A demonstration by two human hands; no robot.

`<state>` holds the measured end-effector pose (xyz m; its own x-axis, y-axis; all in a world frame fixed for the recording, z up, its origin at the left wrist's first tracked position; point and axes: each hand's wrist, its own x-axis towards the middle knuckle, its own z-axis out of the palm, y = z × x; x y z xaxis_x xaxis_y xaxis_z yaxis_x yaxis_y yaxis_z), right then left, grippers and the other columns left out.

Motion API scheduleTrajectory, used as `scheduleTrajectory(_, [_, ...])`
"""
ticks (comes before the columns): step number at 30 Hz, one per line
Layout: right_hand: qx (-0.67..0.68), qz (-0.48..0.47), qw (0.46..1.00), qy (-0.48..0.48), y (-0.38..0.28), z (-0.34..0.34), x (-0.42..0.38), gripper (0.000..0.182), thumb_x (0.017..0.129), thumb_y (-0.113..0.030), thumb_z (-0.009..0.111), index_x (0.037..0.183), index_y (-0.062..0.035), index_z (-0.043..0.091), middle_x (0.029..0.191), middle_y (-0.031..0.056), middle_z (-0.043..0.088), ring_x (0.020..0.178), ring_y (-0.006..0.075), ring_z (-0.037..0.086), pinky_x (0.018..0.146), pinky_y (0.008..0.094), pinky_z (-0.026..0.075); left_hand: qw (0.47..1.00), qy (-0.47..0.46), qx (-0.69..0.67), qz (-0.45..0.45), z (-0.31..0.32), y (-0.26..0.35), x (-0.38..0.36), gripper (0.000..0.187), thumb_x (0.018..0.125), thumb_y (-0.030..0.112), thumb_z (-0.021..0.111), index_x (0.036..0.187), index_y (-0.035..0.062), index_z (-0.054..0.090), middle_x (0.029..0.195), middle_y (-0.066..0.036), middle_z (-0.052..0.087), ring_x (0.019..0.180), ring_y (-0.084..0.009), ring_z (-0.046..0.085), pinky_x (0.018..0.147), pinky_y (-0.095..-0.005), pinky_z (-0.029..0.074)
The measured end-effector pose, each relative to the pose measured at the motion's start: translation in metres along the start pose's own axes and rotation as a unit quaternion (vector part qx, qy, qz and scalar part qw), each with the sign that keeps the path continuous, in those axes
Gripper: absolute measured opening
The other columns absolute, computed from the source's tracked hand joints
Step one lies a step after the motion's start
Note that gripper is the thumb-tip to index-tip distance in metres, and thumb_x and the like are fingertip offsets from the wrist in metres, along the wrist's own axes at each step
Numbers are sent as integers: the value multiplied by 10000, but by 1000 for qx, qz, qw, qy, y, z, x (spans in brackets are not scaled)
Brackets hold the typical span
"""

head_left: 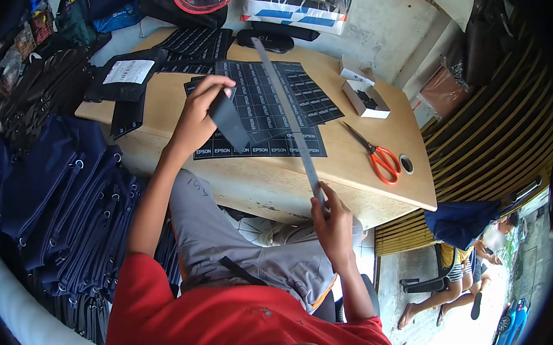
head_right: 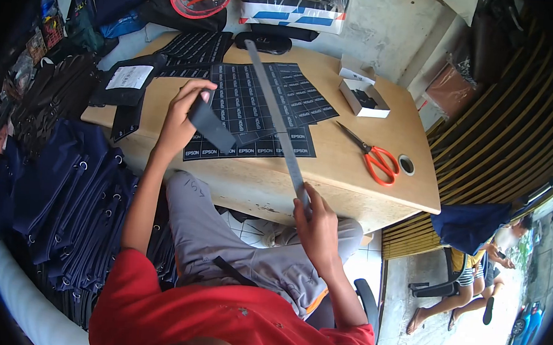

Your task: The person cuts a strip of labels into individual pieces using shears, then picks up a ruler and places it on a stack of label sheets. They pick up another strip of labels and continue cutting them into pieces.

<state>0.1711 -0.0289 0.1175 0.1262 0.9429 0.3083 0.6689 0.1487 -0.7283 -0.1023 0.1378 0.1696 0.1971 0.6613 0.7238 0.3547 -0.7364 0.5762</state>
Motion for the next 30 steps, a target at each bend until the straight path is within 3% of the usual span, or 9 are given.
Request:
scheduleTrajectory(3, [-21,-32,998,-43,2,22,12,384,874,-105,642,1223,24,546,946,263,641,798,447,638,700,463,516,994,-40,-94,35,-38,44,-27,318,1007,261,460,1028,-19,609,1129,-141,611,1034,-236,593,886,-328,451])
scheduleTrajectory(7, [-71,-67,991,-86,-8,28,28,492,858,-134,662,1299,-11,481,1027,256,604,890,459,612,762,482,501,897,-108,-382,192,-60,92,-62,478,1014,457,367,768,83,534,1151,-384,540,1047,-409,580,747,-425,513])
scheduleTrajectory(9, [-38,-87,987,-131,-9,26,35,571,851,-156,679,1356,-45,435,1124,258,574,947,456,597,804,492,490,835,-127,-493,210,-55,135,-76,449,1009,440,376,780,89,539,1147,-360,538,1045,-398,573,753,-423,505])
scheduleTrajectory(12, [66,60,973,-213,-38,8,39,625,873,-158,672,1420,-69,384,1115,218,593,820,248,665,681,359,526,783,-121,-583,180,-38,181,-92,406,1002,414,390,798,100,546,1141,-324,535,1044,-381,563,763,-419,492])
scheduleTrajectory(13, [90,26,976,-195,-28,11,37,644,885,-160,664,1445,-77,356,1131,192,585,761,158,641,628,292,514,775,-115,-597,173,-33,186,-95,392,1000,406,395,804,103,548,1140,-312,534,1043,-375,559,766,-418,488])
scheduleTrajectory(16, [104,40,982,-153,-16,1,34,644,904,-161,649,1463,-97,337,1211,144,558,764,129,621,632,268,512,765,-100,-612,173,-20,192,-95,349,993,380,409,822,113,555,1134,-276,531,1041,-358,549,776,-415,475])
scheduleTrajectory(24, [203,62,972,-99,26,-27,26,519,944,-120,581,1422,-68,384,1149,117,580,783,128,612,724,258,498,781,-74,-596,170,-15,182,-77,238,974,311,446,869,140,574,1119,-181,523,1036,-313,521,802,-406,441])
scheduleTrajectory(27, [246,105,954,-136,34,-23,25,495,970,-187,566,1411,-55,385,1134,111,592,811,121,597,717,245,487,792,-66,-587,156,-14,172,-65,198,967,285,459,887,151,581,1113,-145,520,1034,-296,510,812,-403,429])
scheduleTrajectory(30, [285,187,905,-253,41,-11,22,516,984,-332,547,1384,-45,394,1078,116,628,830,135,597,717,256,483,795,-58,-590,129,-1,163,-57,161,960,260,473,905,161,587,1108,-109,517,1032,-279,500,822,-400,416])
